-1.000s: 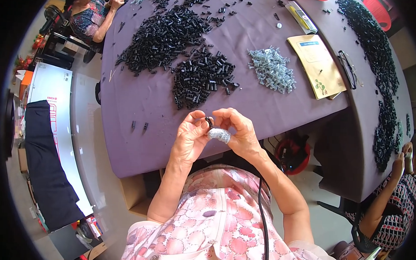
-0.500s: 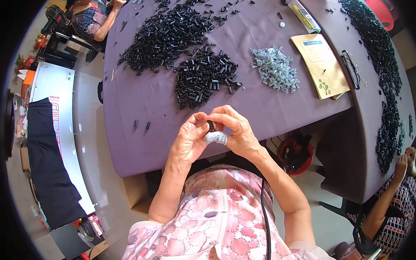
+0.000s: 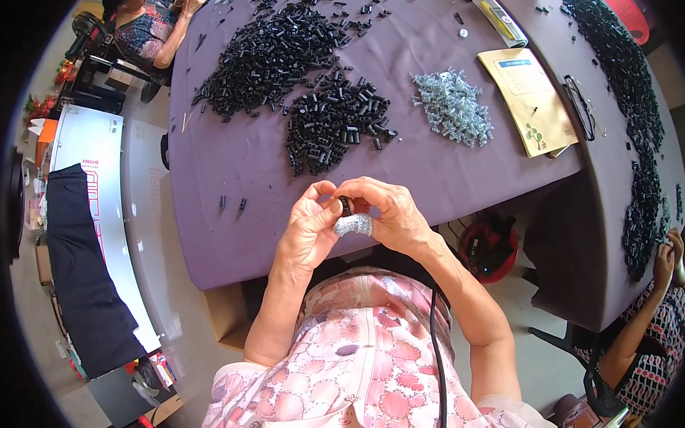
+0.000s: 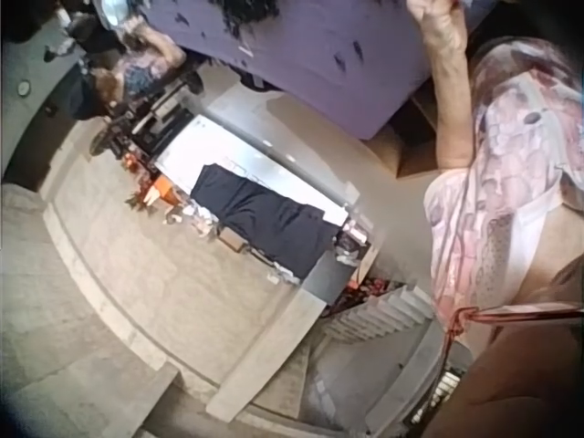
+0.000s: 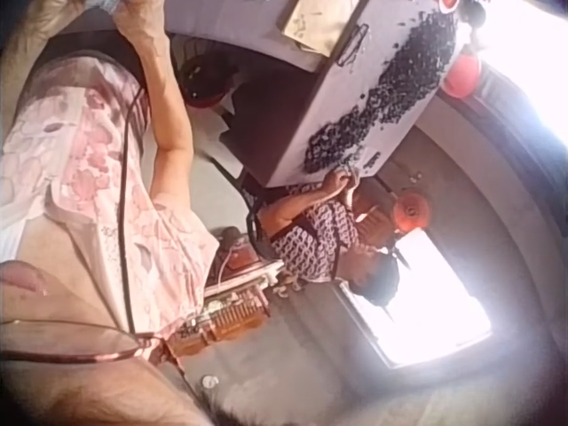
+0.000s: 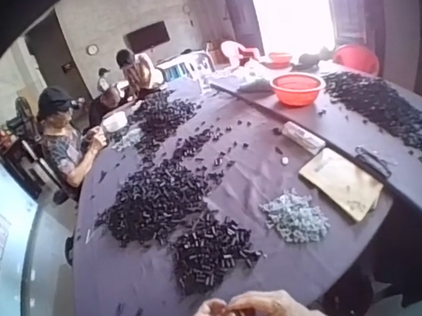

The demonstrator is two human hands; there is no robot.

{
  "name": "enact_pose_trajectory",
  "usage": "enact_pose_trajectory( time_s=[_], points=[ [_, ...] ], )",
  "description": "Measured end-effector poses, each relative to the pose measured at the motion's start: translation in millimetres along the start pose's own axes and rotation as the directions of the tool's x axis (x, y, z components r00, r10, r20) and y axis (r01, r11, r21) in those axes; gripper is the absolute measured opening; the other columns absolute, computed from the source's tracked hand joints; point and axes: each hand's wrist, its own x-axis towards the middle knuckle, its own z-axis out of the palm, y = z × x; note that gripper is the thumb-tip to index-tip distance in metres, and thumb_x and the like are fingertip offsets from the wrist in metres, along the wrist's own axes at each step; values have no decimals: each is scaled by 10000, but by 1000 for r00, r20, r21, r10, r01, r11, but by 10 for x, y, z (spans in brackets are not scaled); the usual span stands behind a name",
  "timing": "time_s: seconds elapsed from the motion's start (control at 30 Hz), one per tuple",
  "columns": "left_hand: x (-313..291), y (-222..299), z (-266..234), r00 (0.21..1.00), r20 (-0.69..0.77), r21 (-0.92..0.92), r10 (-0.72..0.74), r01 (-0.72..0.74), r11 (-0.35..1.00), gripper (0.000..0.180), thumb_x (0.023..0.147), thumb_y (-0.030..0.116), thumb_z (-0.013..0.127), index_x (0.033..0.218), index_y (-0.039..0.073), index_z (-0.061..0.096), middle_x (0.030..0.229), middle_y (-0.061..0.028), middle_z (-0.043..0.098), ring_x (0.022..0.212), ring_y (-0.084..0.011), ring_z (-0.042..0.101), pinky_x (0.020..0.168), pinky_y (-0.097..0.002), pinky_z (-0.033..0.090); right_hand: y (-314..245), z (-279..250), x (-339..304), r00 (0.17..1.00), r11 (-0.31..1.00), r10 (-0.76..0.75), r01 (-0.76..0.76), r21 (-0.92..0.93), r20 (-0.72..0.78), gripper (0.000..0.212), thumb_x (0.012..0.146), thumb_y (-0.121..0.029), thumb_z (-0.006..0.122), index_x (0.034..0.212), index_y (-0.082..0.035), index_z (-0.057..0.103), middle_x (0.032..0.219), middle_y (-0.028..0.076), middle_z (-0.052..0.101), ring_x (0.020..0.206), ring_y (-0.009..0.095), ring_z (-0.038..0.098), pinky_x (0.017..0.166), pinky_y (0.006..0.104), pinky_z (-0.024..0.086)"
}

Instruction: Assembling small black plastic components onto a larger silver part at a workbench.

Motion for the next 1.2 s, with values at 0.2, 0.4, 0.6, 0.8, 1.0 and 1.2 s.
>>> enact_pose_trajectory(
  time_s=[0.2, 0.4, 0.6, 0.8, 1.0, 1.2],
  points=[
    [-11, -17, -56, 1000, 22, -47, -16, 17, 999, 338, 837, 10, 665, 1103, 78, 468, 972, -77, 621, 912, -175, 622, 834, -331, 510, 13, 26, -4, 1000, 1000, 7, -7, -29, 2, 281, 742, -36, 701, 1008, -39, 611, 961, 68, 652, 727, 148, 601, 640, 259, 484],
    [-62, -9, -1, 1000, -2, -71, 6, -6, 997, 327, 844, -35, 639, 1094, 82, 463, 967, -98, 631, 890, -161, 620, 796, -298, 506, 17, 145, -63, 994, 996, 58, -51, 80, -89, 257, 757, -43, 693, 1002, -38, 615, 959, 65, 646, 794, 154, 599, 684, 254, 468],
    [-81, -30, 53, 999, 15, -26, 48, -47, 999, 307, 840, 18, 664, 1076, 96, 485, 974, -76, 608, 905, -184, 623, 827, -343, 514, -18, 125, -76, 992, 985, 73, -56, 163, -103, 232, 772, -47, 690, 993, -33, 620, 976, 73, 643, 836, 148, 597, 709, 248, 463],
    [-78, -99, 75, 1000, -5, -93, 18, -18, 995, 324, 837, -30, 648, 1078, 102, 478, 948, -77, 629, 884, -158, 620, 803, -309, 515, 5, 95, -110, 992, 982, 84, -68, 174, -89, 199, 784, -33, 685, 968, -14, 612, 955, 74, 632, 843, 144, 587, 735, 260, 466],
    [-115, -202, -2, 998, -55, -118, 14, -20, 993, 324, 828, -26, 661, 1068, 99, 483, 911, -57, 616, 801, -143, 603, 703, -280, 510, 105, 222, -259, 979, 947, 174, -138, 290, -102, 206, 817, -41, 676, 1007, -29, 599, 928, 43, 610, 804, 114, 555, 693, 255, 462],
    [-221, -57, -217, 909, -153, 499, 388, -267, 824, 173, 785, 1, 704, 912, 48, 598, 781, 6, 606, 654, -68, 551, 605, -204, 461, -79, 112, -336, 993, 981, 99, -110, -163, -70, 480, 730, -81, 764, 1168, -49, 569, 1081, 80, 555, 661, 148, 536, 583, 275, 462]
  ],
)
